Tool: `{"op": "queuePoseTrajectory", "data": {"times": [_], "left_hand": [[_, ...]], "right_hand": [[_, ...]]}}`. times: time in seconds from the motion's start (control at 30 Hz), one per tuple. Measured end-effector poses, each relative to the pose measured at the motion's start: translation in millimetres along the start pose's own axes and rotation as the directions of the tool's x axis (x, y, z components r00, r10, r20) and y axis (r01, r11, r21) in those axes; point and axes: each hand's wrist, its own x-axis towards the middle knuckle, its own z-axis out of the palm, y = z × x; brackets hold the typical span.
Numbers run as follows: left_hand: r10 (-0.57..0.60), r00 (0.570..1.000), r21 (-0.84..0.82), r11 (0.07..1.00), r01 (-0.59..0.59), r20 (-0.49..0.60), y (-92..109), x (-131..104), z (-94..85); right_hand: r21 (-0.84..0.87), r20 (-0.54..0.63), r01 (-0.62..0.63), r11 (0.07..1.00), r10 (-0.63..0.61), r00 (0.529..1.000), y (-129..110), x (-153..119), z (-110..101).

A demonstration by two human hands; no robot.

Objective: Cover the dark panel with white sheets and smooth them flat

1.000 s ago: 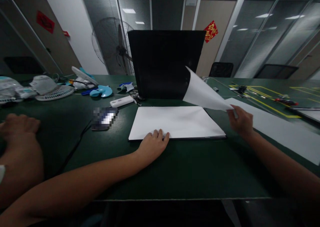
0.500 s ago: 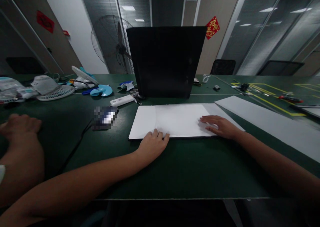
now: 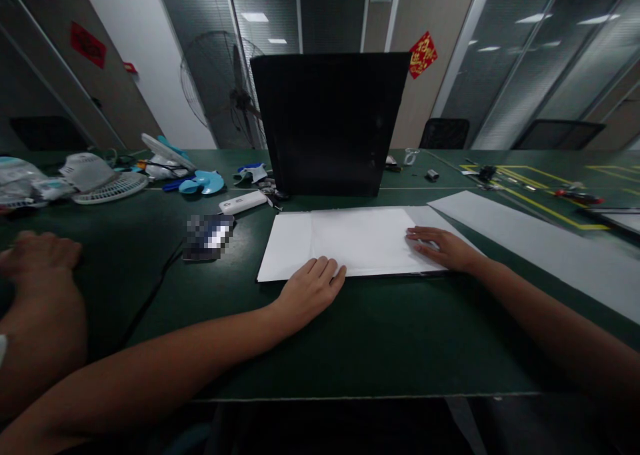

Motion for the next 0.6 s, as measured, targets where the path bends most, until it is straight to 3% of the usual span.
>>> {"op": "queuePoseTrajectory", "data": {"times": [0.2, 0.43, 0.6], "left_hand": [[0.047, 0.994, 0.026, 0.999, -0.045, -0.101, -1.1, -2.9, 2.3], [0.010, 0.996, -0.011, 1.000, -0.009, 0.086, -0.4, -0.3, 4.7], [-0.048, 0.987, -0.021, 0.998, 0.052, 0.154, 0.9, 0.6, 1.6]], "right_hand": [[0.002, 0.035, 0.005, 1.000, -0.005, 0.999, -6.2, -0.3, -4.1], [0.050, 0.013, 0.055, 0.997, -0.055, 0.998, -17.9, 0.0, -5.6], [-0.082, -0.107, -0.102, 0.991, 0.093, 0.990, -10.4, 2.1, -5.2]]}}
